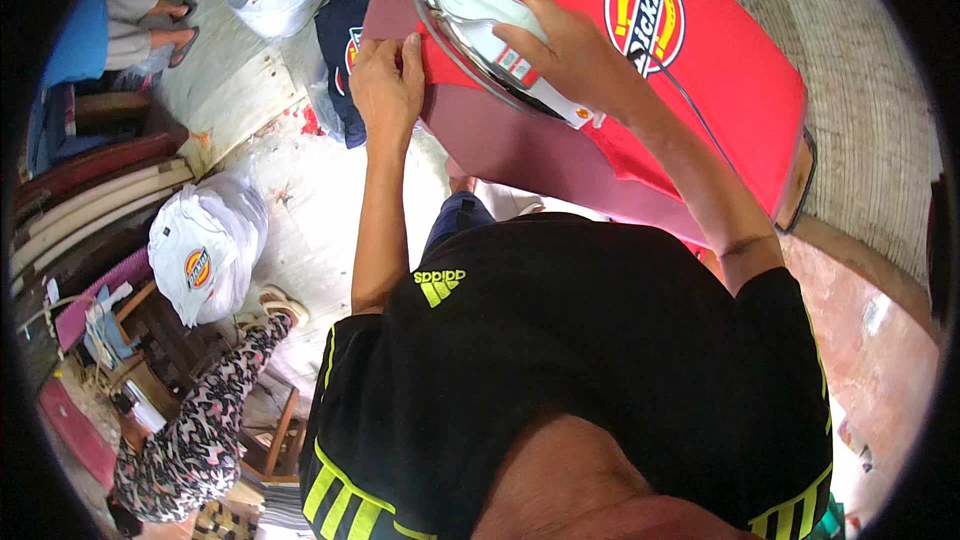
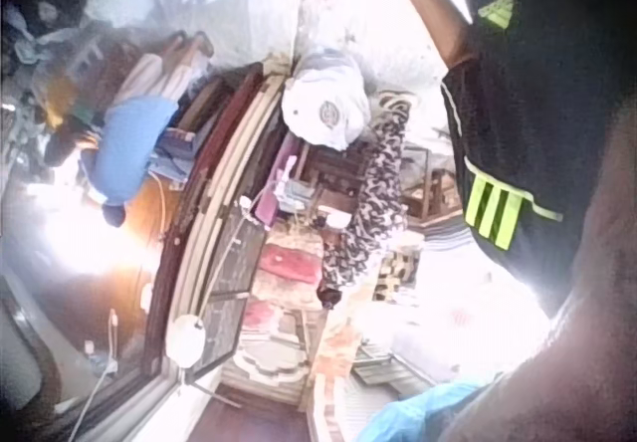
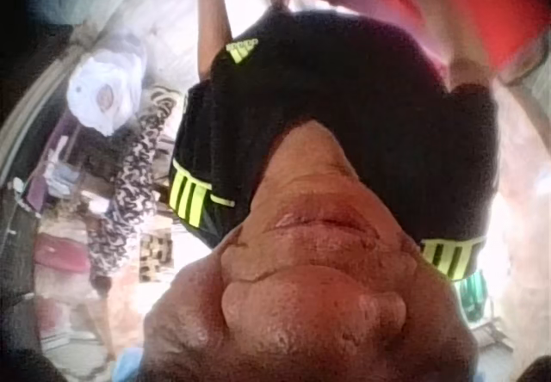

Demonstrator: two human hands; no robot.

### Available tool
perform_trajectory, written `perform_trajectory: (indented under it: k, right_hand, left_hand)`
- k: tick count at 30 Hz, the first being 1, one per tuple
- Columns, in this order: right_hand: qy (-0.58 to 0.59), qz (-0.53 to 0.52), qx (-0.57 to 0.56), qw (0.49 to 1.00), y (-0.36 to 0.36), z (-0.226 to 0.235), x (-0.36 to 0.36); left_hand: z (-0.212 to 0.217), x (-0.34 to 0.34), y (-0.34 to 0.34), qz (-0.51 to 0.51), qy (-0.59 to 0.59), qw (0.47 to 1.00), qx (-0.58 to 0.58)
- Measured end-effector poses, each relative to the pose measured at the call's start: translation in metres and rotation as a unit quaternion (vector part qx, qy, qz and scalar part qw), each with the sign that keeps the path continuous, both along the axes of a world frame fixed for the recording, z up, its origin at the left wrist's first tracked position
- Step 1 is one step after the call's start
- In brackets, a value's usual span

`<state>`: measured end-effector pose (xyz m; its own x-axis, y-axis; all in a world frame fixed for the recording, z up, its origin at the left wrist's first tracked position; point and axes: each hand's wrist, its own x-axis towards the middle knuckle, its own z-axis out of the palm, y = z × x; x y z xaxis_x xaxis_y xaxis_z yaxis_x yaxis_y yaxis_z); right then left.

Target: The person irons a red t-shirt on a pink ironing board. They smooth the fabric with their hands, use a white iron to press the shirt, and flip it over to iron the other side.

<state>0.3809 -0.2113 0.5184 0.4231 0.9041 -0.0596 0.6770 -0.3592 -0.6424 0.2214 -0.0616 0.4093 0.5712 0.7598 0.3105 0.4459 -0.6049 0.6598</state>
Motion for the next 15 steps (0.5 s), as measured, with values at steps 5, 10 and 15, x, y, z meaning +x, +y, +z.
perform_trajectory:
  k: [5,10,15]
  right_hand:
    - [-0.003,0.008,-0.016,1.0,-0.037,0.011,-0.003]
    - [0.087,-0.115,0.025,0.989,-0.101,0.009,-0.023]
    - [0.079,-0.18,0.061,0.979,-0.106,-0.002,-0.021]
  left_hand:
    - [0.025,0.006,-0.018,-0.025,-0.004,0.996,0.091]
    - [0.018,0.029,-0.051,-0.148,-0.019,0.983,0.108]
    - [-0.009,0.037,-0.062,-0.126,0.12,0.964,0.202]
